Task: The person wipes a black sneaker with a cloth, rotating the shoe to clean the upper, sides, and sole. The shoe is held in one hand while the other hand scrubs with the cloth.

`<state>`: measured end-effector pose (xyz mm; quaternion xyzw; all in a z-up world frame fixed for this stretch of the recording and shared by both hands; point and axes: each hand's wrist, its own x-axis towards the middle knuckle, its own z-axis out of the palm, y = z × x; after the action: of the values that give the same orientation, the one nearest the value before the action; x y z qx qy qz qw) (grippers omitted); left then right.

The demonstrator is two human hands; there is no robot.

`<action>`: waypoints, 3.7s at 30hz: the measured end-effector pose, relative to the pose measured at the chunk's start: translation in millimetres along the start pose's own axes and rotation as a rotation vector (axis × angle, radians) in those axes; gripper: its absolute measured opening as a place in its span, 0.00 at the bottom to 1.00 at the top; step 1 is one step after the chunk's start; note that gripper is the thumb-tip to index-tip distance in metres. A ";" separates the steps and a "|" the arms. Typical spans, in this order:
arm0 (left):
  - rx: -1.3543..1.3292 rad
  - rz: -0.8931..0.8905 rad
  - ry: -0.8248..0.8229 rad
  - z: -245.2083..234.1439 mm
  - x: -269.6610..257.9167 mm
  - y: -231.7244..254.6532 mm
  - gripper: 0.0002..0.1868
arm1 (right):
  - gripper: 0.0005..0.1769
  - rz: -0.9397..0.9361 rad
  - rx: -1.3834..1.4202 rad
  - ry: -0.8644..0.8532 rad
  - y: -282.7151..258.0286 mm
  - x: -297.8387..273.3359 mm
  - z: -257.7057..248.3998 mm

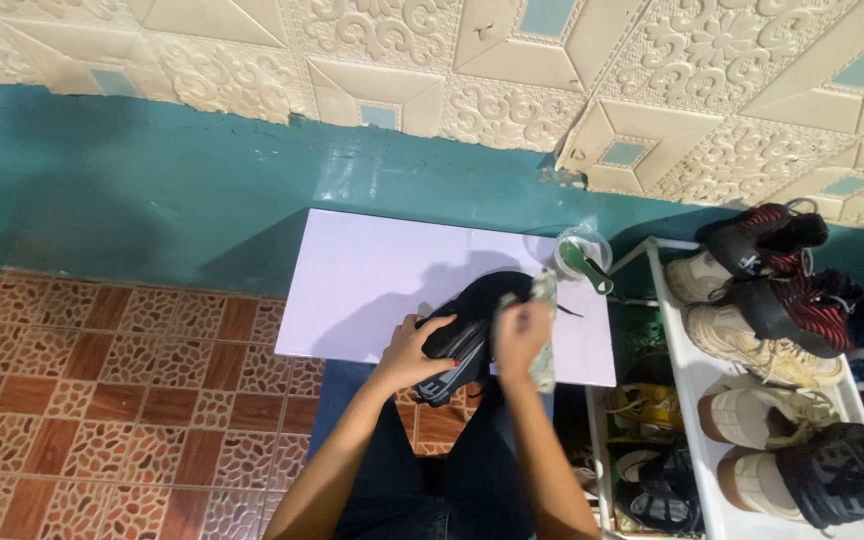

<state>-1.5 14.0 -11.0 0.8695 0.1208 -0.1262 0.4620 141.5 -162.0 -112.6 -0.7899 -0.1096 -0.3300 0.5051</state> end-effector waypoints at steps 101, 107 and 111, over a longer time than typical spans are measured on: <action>-0.027 0.490 0.431 -20.9 -112.2 71.1 0.52 | 0.20 -0.186 0.574 -0.496 -235.1 26.1 -100.9; -0.018 0.495 0.413 -23.0 -115.7 64.6 0.47 | 0.16 0.018 0.547 -0.580 -174.0 20.6 -68.8; -0.036 0.482 0.388 -20.6 -116.9 66.8 0.47 | 0.14 0.236 0.435 -0.662 -117.8 13.4 -45.0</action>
<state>-87.2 -16.1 90.4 0.8727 -0.0009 0.1578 0.4620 73.5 -148.5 -6.4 -0.7354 -0.2421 0.0330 0.6321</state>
